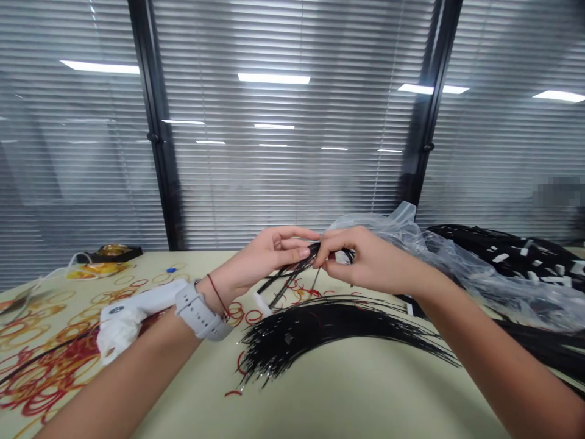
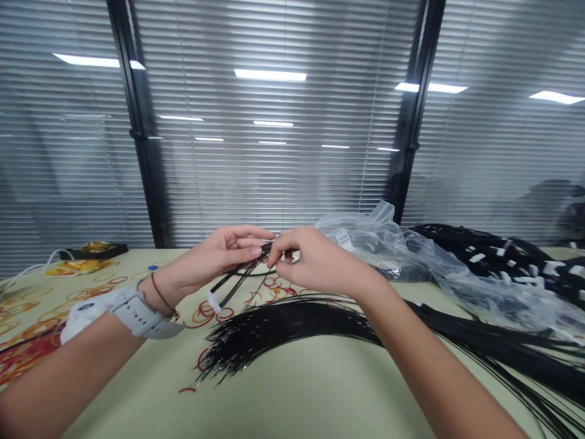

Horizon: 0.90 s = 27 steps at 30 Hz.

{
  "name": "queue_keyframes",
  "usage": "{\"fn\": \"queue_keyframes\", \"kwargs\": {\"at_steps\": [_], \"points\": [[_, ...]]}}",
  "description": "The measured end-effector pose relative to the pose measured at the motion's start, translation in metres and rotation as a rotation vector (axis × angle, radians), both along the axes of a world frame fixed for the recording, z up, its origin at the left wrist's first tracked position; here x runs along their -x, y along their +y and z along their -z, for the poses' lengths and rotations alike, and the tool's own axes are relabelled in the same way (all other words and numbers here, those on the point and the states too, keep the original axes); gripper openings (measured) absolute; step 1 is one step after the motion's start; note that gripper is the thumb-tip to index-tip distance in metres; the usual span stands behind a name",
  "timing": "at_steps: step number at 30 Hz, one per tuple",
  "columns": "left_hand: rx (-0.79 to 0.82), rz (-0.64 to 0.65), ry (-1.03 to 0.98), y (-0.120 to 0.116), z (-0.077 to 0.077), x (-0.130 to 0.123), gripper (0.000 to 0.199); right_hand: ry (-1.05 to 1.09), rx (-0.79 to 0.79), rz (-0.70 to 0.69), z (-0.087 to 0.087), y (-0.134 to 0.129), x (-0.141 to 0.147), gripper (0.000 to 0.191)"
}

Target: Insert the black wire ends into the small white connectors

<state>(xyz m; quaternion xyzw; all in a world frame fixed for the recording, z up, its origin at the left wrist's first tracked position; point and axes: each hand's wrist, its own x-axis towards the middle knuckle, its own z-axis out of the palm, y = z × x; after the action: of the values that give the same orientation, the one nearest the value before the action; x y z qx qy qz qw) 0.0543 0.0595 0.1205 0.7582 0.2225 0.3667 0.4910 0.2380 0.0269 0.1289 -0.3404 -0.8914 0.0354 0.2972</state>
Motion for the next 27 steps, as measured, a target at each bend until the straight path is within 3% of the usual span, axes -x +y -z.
{"fn": "queue_keyframes", "kwargs": {"at_steps": [5,9,13,20,27], "points": [[-0.131,-0.083,0.063,0.015,-0.003,0.015,0.032,0.106,-0.195,0.154,0.0,0.007,-0.004,0.016],[-0.07,-0.096,0.101,0.022,-0.005,0.029,0.027,0.219,-0.359,0.21,-0.008,0.003,-0.012,0.014],[-0.027,-0.132,0.005,0.016,-0.008,0.029,0.02,0.319,-0.434,0.228,-0.015,-0.005,-0.022,0.013],[-0.174,-0.177,-0.067,-0.003,-0.016,0.02,0.018,0.377,-0.451,0.178,-0.019,-0.015,-0.027,0.018],[-0.428,-0.302,-0.173,-0.003,-0.019,0.021,0.01,0.312,-0.373,0.058,-0.027,-0.042,-0.021,0.019]]}}
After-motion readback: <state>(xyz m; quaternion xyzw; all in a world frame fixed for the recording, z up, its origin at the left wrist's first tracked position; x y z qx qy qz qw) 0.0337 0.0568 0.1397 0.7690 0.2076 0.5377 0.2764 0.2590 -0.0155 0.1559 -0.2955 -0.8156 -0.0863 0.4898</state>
